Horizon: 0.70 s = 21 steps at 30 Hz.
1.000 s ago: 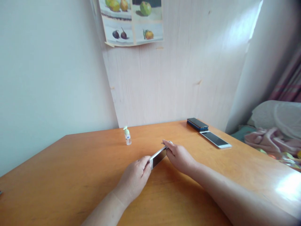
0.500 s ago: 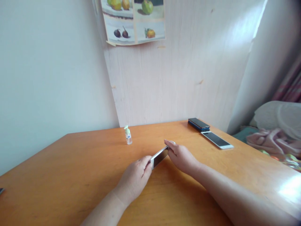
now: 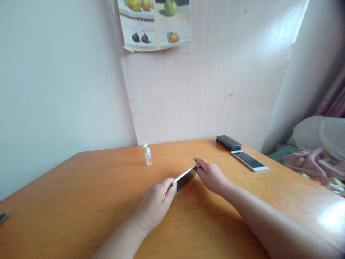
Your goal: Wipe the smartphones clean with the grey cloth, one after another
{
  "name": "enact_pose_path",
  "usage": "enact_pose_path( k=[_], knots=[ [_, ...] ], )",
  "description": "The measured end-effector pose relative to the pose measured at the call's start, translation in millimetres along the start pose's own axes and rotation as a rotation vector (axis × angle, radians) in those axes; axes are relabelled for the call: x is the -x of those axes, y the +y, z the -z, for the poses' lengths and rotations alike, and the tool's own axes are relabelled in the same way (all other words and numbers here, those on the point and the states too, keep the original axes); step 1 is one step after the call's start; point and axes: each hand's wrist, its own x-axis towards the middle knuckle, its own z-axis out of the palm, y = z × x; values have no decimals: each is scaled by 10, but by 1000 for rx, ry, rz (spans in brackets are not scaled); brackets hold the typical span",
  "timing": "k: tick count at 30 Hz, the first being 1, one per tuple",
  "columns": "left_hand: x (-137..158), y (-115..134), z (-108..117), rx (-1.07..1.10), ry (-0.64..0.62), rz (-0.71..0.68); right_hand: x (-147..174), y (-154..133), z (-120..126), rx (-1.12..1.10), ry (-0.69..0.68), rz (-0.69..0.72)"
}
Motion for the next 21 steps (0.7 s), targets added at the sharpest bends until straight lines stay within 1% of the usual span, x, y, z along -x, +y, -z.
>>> enact_pose_path(
  k=[2, 4, 8, 11, 13, 15, 21],
  knots=[
    [-3, -35, -14, 29, 6, 33, -51, 48, 40, -72, 54, -90],
    [-10, -78, -37, 98, 11, 68, -58, 36, 53, -129, 59, -129],
    [-25, -113, -83, 308, 31, 164, -10, -29, 9, -234, -15, -115],
    [-39, -99, -92, 429, 57, 232, 14, -14, -60, -192, -73, -59],
    [-49, -101, -87, 420, 63, 251, 12, 22, -103, -128, -66, -34],
    [-56, -119, -79, 367, 60, 260, 4, 53, -135, -85, -54, -13],
    [-18, -133, -74, 251, 9, 248, 2, 57, -192, 9, -71, 53]
  ],
)
